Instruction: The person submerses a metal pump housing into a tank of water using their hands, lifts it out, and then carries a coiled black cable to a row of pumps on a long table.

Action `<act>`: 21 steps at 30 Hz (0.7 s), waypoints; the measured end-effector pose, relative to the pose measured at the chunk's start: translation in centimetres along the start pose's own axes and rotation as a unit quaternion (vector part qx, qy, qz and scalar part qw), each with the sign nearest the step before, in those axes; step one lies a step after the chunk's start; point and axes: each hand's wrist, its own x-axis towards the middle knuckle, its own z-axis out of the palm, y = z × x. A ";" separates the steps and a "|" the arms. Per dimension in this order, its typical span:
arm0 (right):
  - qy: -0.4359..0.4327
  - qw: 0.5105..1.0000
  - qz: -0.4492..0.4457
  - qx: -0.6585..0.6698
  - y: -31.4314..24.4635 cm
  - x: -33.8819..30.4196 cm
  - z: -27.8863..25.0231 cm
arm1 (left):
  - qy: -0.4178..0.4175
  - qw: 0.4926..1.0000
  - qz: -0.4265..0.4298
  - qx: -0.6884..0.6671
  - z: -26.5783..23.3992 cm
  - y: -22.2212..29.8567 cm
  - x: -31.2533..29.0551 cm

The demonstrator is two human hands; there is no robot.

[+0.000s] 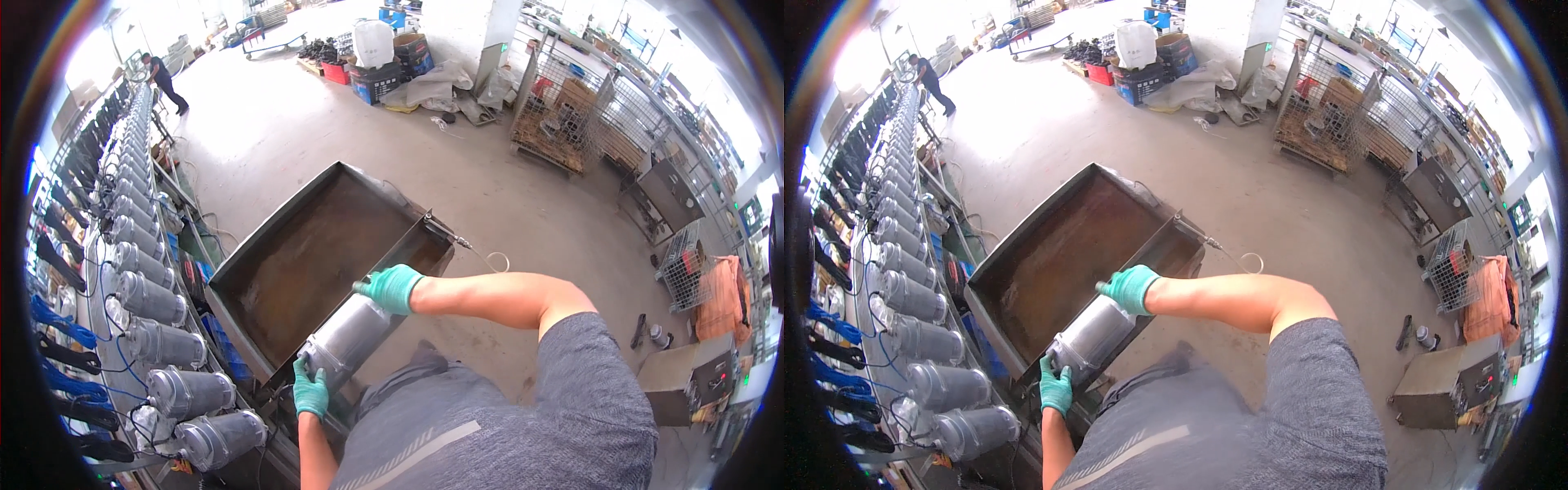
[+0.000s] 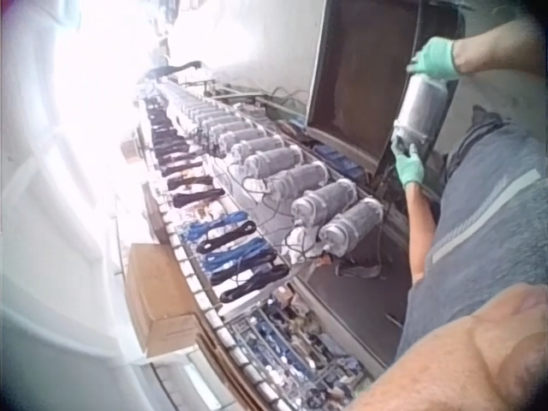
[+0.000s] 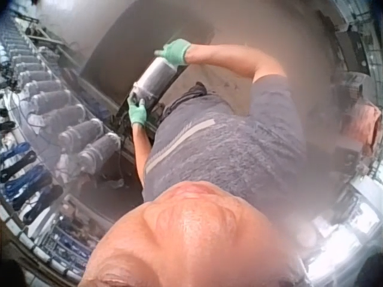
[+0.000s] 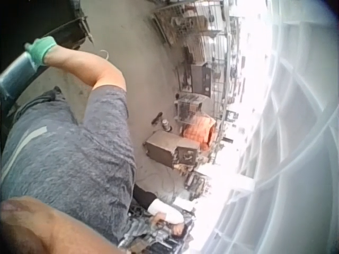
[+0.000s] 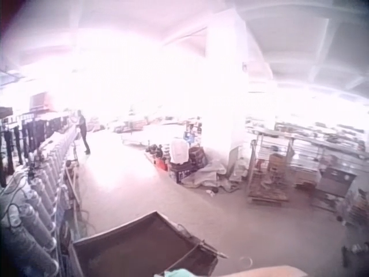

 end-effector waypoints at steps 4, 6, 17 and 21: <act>-0.017 0.964 -0.204 -0.170 2.2 -1.0 -3.2 | -0.005 1.000 0.006 -0.009 0.3 -0.8 0.5; -0.007 0.955 -0.232 -0.184 3.1 -0.1 -1.8 | -0.008 1.000 0.008 -0.015 0.5 -1.7 0.7; 0.050 0.992 0.089 0.068 1.1 1.0 1.8 | -0.011 0.998 -0.009 -0.054 0.5 -0.7 0.3; -0.021 0.998 0.005 0.057 2.1 1.3 0.1 | -0.004 0.999 0.024 -0.046 0.6 -2.7 0.8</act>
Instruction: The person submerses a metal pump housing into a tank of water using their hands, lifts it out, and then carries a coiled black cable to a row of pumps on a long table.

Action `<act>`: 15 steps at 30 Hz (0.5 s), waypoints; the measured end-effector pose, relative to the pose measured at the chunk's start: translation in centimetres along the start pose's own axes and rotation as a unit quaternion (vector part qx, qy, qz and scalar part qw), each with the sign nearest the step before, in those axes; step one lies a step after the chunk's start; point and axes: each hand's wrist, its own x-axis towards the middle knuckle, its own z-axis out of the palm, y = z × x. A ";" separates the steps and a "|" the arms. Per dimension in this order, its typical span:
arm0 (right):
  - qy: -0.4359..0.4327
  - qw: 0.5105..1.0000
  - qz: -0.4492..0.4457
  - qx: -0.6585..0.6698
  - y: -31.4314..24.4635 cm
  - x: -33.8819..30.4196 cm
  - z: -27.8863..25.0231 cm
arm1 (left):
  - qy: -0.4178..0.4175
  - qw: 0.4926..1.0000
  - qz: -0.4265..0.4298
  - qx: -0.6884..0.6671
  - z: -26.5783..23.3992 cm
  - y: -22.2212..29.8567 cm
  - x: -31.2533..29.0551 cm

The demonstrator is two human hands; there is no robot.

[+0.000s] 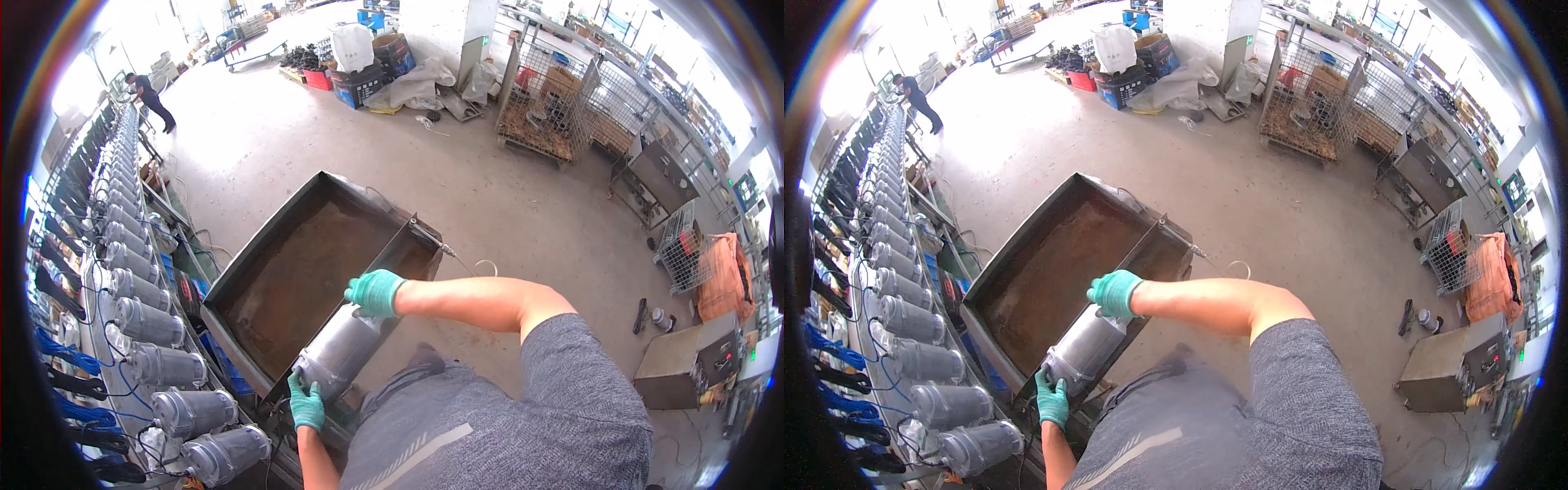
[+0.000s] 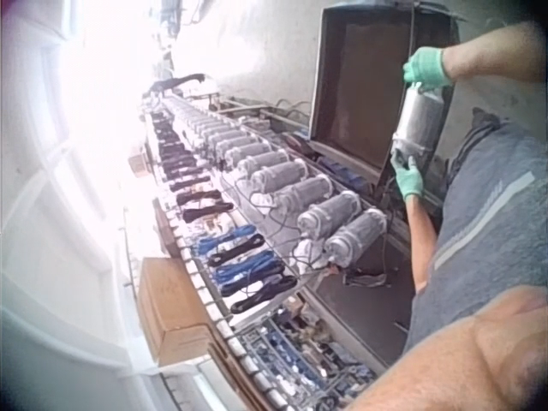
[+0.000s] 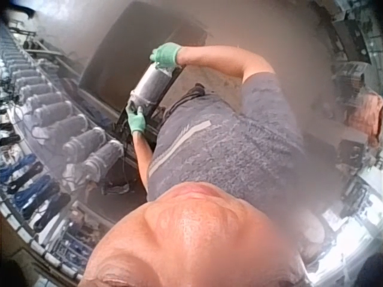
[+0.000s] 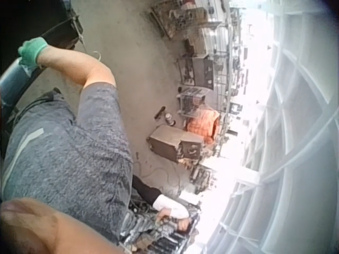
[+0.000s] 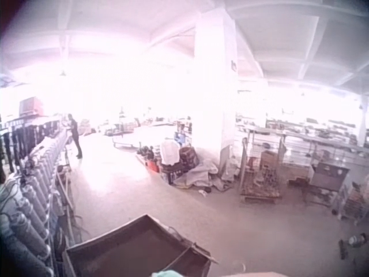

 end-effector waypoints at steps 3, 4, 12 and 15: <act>-0.032 0.994 -0.101 0.021 1.1 0.8 -0.3 | 0.000 1.000 -0.003 0.008 0.1 0.6 -0.2; 0.005 0.984 -0.140 0.106 2.2 1.6 1.4 | -0.002 1.000 -0.007 0.006 0.3 1.1 -0.2; 0.319 0.803 0.027 0.502 -0.7 3.4 8.6 | 0.019 0.999 0.027 -0.013 0.4 -0.8 0.0; 0.440 0.696 0.217 0.524 -3.8 4.3 9.2 | 0.014 0.999 0.018 -0.026 0.4 -1.8 0.5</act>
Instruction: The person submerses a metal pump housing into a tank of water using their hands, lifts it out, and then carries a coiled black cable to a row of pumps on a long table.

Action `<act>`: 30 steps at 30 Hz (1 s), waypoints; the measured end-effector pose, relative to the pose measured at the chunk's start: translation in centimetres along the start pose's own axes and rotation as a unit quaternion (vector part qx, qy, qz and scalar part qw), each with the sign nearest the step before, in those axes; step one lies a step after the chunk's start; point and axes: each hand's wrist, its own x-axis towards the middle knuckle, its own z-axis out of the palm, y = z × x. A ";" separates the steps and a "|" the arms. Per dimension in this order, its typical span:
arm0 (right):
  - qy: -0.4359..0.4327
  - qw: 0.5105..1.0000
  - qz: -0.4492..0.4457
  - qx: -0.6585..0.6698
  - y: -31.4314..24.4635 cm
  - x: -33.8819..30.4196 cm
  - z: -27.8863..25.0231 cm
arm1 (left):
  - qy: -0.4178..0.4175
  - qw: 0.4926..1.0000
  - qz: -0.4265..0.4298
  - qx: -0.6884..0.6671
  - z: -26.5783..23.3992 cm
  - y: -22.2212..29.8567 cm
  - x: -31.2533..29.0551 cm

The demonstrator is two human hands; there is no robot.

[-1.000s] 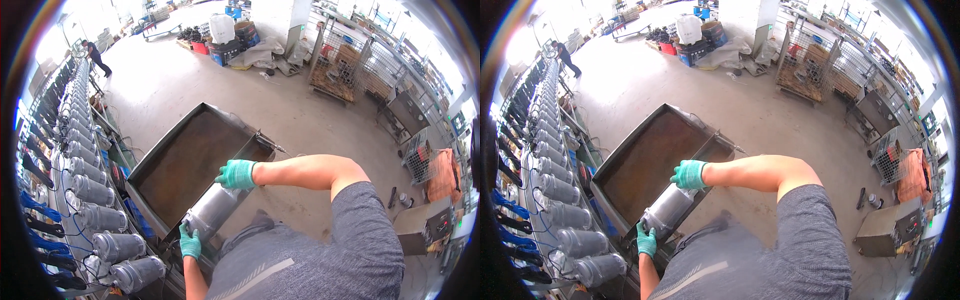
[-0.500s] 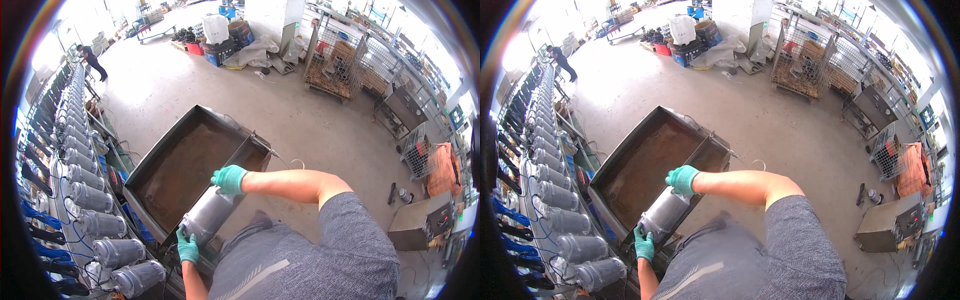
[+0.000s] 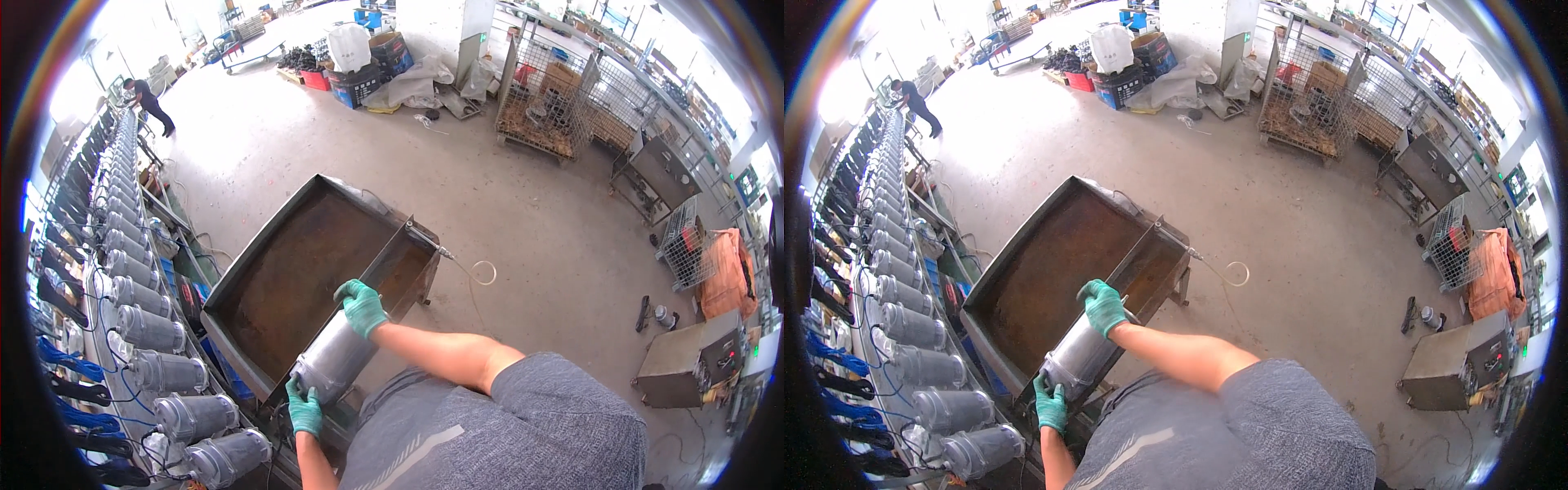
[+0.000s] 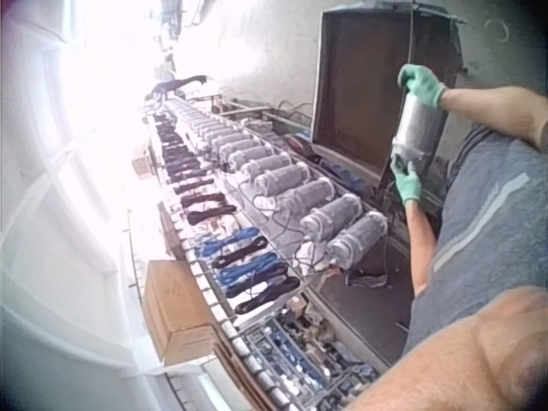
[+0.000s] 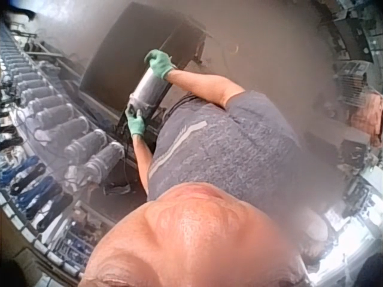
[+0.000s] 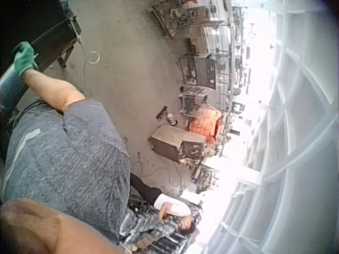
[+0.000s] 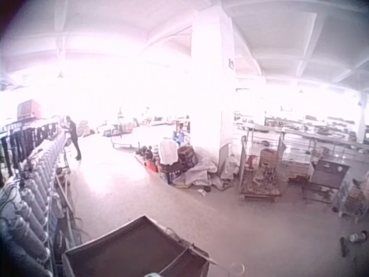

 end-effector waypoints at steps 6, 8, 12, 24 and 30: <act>-0.264 0.947 -0.118 -0.142 -2.9 1.1 -4.7 | -0.008 0.998 -0.052 -0.019 0.1 2.3 -0.4; -0.436 0.791 -0.250 -0.350 -4.6 3.5 -7.7 | -0.009 0.998 -0.051 -0.028 0.0 2.8 -0.7; -0.516 0.639 -0.333 -0.463 -7.9 6.3 -8.7 | -0.006 0.999 -0.030 0.009 -0.3 1.4 -0.5; -0.297 0.844 -0.121 -0.431 -5.1 1.3 -5.3 | -0.002 0.999 -0.049 -0.008 -0.3 0.6 -0.3; -0.572 0.672 -0.208 -0.422 -6.6 5.7 -8.6 | -0.018 0.998 -0.061 -0.009 -0.2 1.4 0.0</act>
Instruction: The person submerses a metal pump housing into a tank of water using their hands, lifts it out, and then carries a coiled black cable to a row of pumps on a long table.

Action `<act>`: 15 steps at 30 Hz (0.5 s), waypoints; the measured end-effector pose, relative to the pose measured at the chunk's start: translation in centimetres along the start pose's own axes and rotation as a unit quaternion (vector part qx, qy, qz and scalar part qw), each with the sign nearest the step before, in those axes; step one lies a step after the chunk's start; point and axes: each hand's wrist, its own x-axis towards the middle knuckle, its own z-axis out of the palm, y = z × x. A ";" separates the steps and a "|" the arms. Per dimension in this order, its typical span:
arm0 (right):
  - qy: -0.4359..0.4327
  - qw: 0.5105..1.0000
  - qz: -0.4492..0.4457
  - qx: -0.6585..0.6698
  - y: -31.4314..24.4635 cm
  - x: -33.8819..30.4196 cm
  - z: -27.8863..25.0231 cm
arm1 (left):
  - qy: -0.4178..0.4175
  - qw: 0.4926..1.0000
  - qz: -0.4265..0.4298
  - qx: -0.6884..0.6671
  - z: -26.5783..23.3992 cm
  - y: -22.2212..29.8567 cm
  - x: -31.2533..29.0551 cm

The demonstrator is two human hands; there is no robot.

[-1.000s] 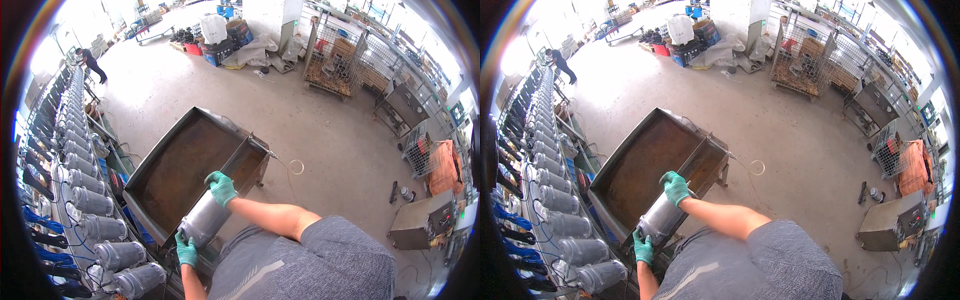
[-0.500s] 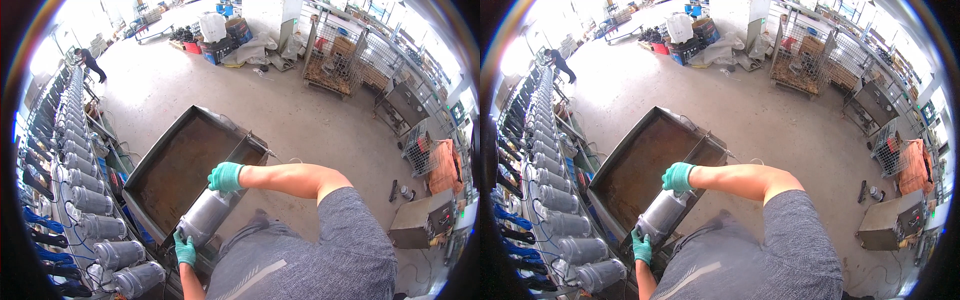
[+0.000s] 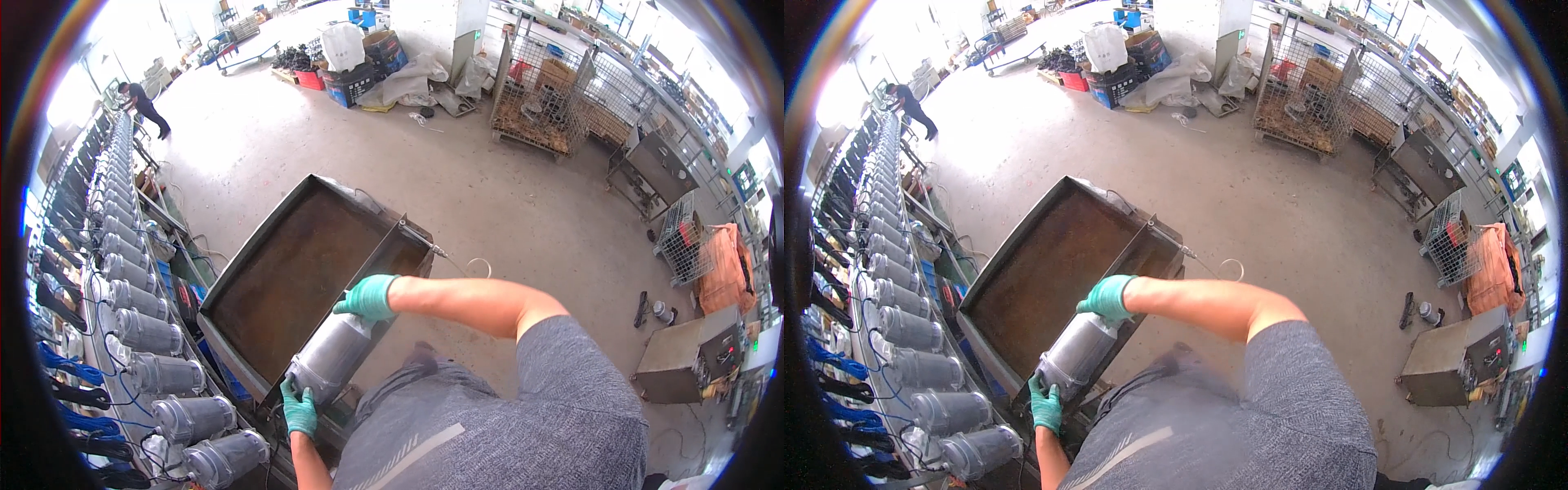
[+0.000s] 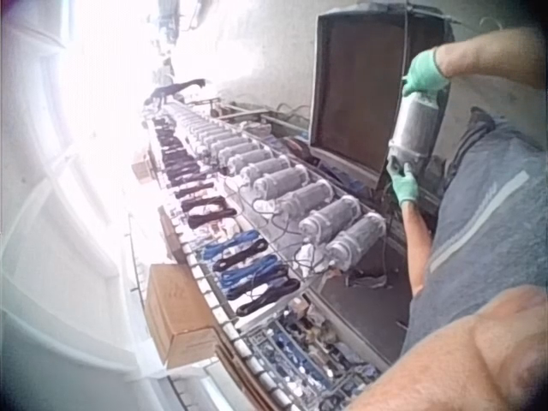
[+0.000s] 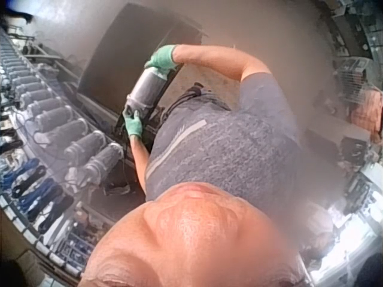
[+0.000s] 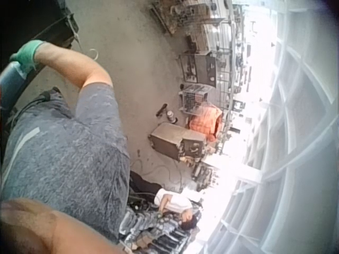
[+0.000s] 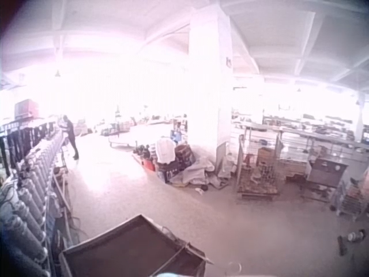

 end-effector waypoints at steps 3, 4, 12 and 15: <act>-0.056 0.989 -0.033 -0.130 -0.1 1.5 -2.2 | 0.006 1.000 0.013 0.020 -0.2 -0.5 0.0; -0.055 0.990 -0.032 -0.129 -0.2 1.6 -3.0 | 0.008 0.999 0.020 0.037 -0.2 -0.5 0.0; 0.150 0.982 0.115 -0.002 -0.4 0.4 0.5 | 0.021 0.994 0.089 0.067 -0.2 -1.6 0.4; 0.218 0.964 0.146 0.033 -1.3 0.4 2.4 | 0.033 0.989 0.127 0.067 -0.3 -2.7 0.2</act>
